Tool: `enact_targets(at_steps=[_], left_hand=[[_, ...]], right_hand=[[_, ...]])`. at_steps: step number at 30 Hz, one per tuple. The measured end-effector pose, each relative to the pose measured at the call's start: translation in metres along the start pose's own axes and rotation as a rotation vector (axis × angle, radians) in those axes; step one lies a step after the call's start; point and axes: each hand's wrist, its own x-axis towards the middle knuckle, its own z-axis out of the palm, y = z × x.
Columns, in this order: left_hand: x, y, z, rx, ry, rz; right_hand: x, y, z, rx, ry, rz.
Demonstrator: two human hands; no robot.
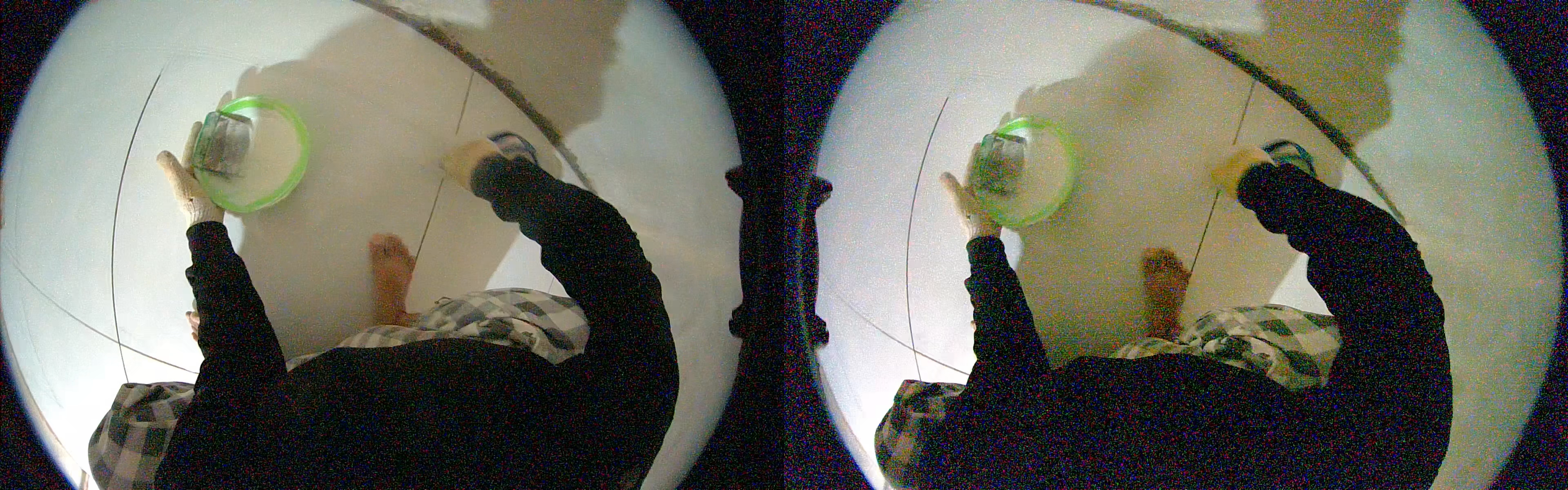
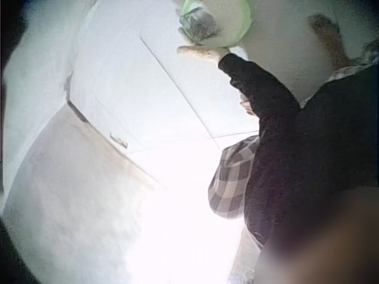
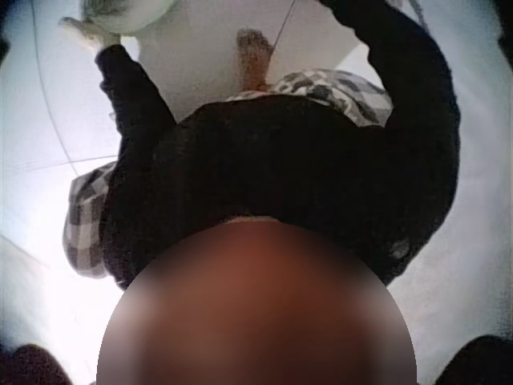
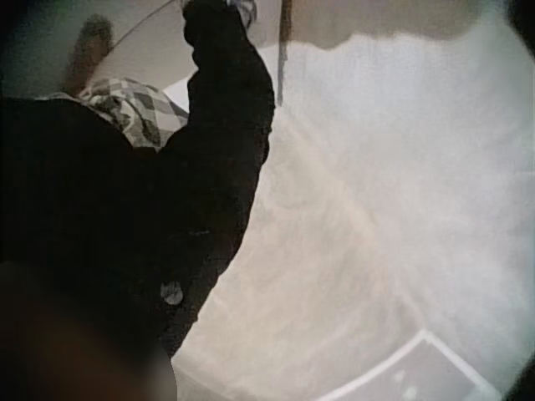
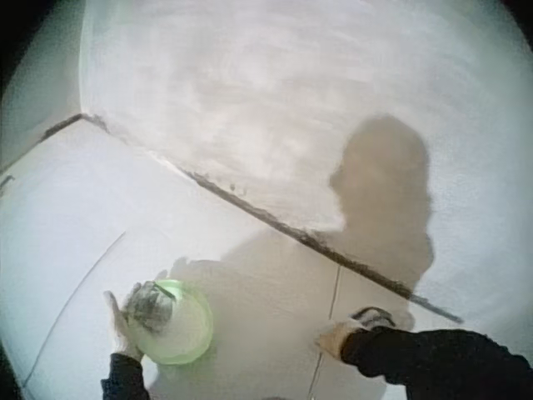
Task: The person is kneeling on a tiled floor, using a trowel to apply white grout from a green bucket into the gaps between tiles. They repeatedly scoop grout and spread it along the seams, working methodically across the floor area.
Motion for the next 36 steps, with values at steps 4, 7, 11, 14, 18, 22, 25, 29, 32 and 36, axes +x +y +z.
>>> enact_targets(at_steps=[4,7,11,14,18,22,25,29,32,36], left_hand=[[0.004,-0.011,0.002,-0.067,-0.022,-0.055],[0.000,-0.020,0.003,-0.052,-0.032,-0.082],[-0.008,-0.025,0.016,-0.029,-0.055,-0.083],[-0.011,-0.016,0.033,0.177,-0.103,0.023],[-0.007,-0.001,0.057,0.337,-0.236,0.075],[-0.001,0.003,0.069,0.298,-0.083,-0.031],[0.005,-0.003,0.076,0.269,-0.139,-0.012],[0.008,-0.007,0.078,0.406,-0.162,0.036],[0.009,-0.010,0.080,0.388,-0.106,0.006],[0.010,-0.013,0.079,0.345,-0.099,-0.014]], right_hand=[[-0.045,0.060,0.050,-0.151,-0.396,-0.029],[-0.053,0.087,0.035,0.047,-0.389,0.084],[-0.058,0.083,0.004,0.819,-0.092,-0.073],[-0.051,0.050,-0.006,1.422,0.027,-0.146],[-0.038,0.018,-0.025,1.590,0.104,-0.248],[-0.018,-0.017,-0.055,1.135,0.393,-0.166],[-0.003,-0.047,-0.077,0.828,0.629,-0.125],[0.029,-0.093,-0.088,0.370,1.014,-0.300],[0.047,-0.115,-0.077,0.177,0.845,-0.258],[0.023,-0.113,-0.048,0.188,0.946,-0.309]])
